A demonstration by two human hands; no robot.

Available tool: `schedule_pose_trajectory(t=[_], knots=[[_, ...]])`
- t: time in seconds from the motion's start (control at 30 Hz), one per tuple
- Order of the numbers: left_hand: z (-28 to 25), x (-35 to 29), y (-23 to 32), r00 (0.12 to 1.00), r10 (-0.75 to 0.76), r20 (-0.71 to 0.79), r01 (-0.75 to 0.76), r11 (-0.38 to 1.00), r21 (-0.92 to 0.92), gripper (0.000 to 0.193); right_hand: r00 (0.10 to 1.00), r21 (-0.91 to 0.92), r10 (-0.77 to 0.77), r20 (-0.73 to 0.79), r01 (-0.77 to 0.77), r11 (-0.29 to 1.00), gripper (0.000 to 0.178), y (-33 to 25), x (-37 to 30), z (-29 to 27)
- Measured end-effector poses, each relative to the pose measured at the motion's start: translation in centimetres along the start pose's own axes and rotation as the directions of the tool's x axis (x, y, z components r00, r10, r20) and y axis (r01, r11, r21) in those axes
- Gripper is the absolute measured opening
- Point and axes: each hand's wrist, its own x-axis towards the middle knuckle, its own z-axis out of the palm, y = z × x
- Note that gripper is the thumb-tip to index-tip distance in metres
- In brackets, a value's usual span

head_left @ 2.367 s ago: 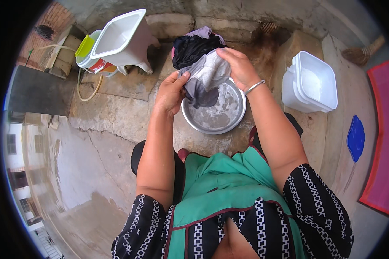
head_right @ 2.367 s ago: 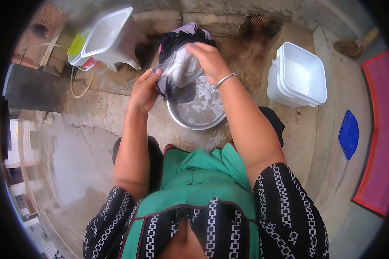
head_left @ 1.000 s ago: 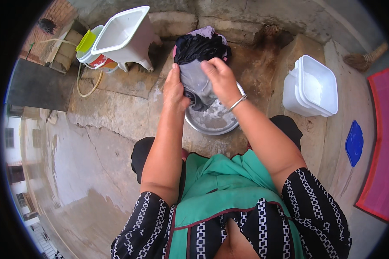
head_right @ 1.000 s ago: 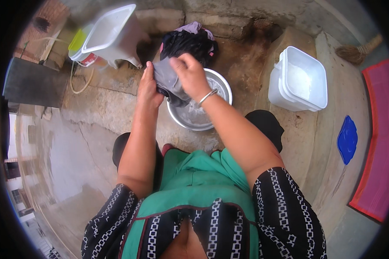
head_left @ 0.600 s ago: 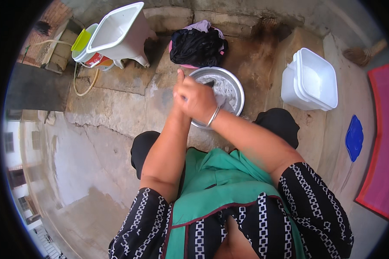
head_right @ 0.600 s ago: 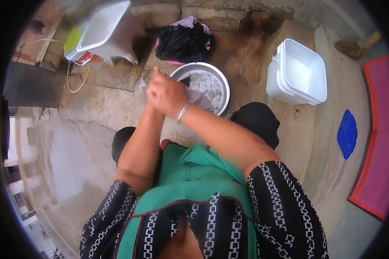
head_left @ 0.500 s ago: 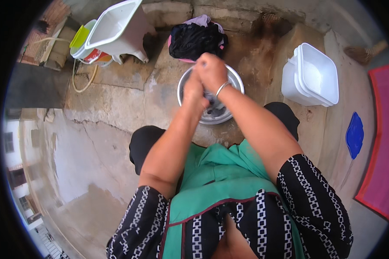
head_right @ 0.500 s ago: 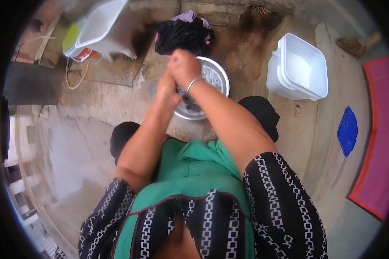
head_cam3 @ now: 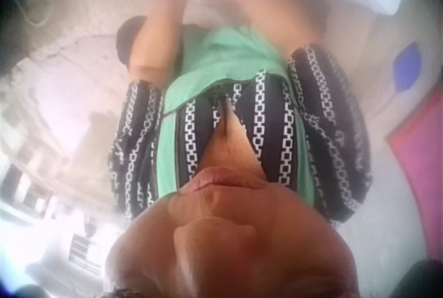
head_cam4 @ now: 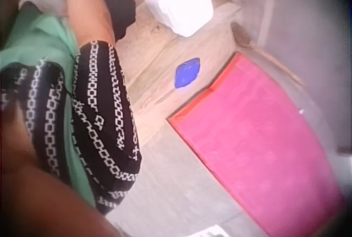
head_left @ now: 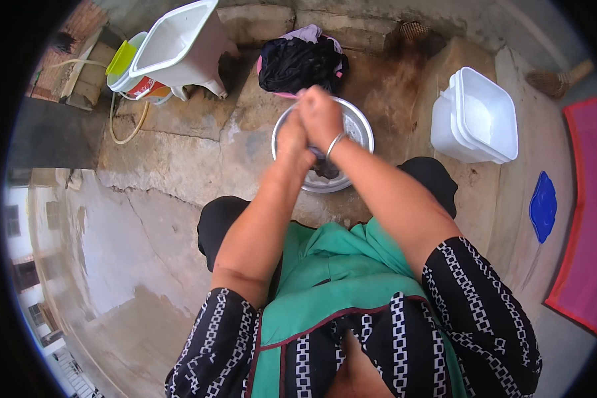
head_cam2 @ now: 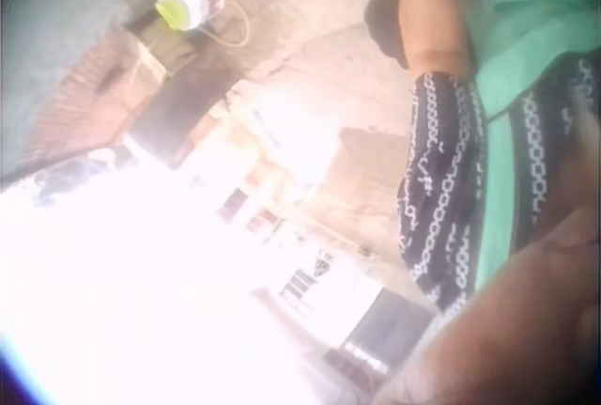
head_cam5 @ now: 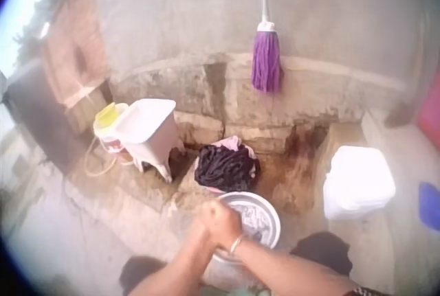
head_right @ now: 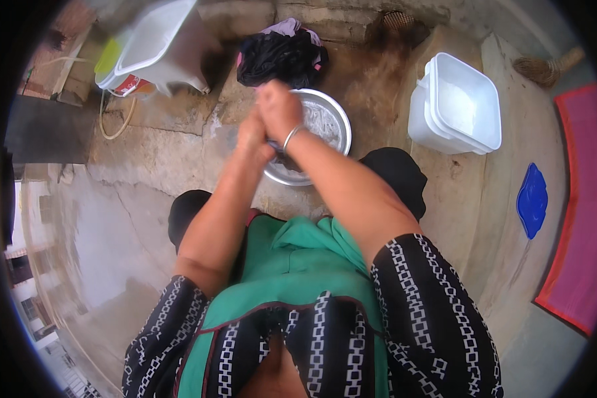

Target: The person washes dark-colored clothes by hand in a metal basin filled with soapy water. They scrub and wring the garments, then transfer them to a pink basin. Finally, they use a hose to fill a white container with water.

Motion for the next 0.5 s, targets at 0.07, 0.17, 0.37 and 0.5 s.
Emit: schedule_pose_trajectory(t=[0.07,0.17,0.37,0.5], knots=[[3.8,-1.4,0.8,0.935,0.019,-0.354,0.047,0.983,0.175,0.029,1.000,-0.025,0.011,0.005,-0.011,1.000,0.019,-0.1,-0.2,0.5],[-2.5,-1.4,3.1,0.958,0.193,0.214,-0.214,0.974,0.077,0.031,0.991,0.083,-0.052,0.121,0.042,0.996,0.020,-3.1,-2.2,1.5],[3.4,-1.4,5.4,0.952,0.051,-0.301,0.056,0.940,0.336,0.035,0.985,0.013,-0.070,0.159,0.069,0.998,0.038,-2.0,1.4,-2.5],[3.6,-2.1,7.4,0.910,0.373,-0.181,-0.068,0.567,0.821,0.034,0.955,0.014,-0.255,0.150,0.256,0.967,0.034,-4.0,2.4,-5.6]])
